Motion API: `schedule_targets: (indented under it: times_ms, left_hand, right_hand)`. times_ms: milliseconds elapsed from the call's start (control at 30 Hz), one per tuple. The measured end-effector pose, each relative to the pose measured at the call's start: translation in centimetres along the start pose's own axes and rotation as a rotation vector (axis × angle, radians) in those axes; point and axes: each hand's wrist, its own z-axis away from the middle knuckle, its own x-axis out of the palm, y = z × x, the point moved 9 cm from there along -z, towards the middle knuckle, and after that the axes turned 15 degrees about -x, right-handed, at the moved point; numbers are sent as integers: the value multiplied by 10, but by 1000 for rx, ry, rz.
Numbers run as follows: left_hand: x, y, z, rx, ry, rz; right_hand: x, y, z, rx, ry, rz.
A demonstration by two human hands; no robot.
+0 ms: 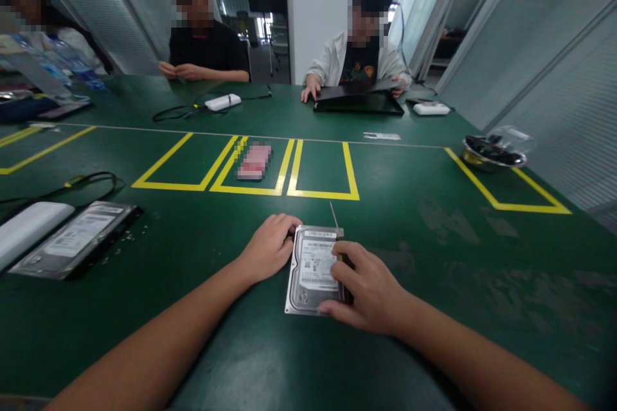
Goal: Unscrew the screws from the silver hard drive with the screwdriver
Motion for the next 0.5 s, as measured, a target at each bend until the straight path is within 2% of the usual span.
schedule_targets:
  times_ms: [133,367,500]
  left_hand:
    - [0,-2,-1,-7,1,14]
    - [-3,-2,-1,-18,15,35]
    - [-4,-4,-1,-23,23,70]
  right_hand:
    - [-13,6,-1,54,111,-75]
    - [-56,8,-3,118,405,-64]
    - [-72,6,-8,129,476,-107]
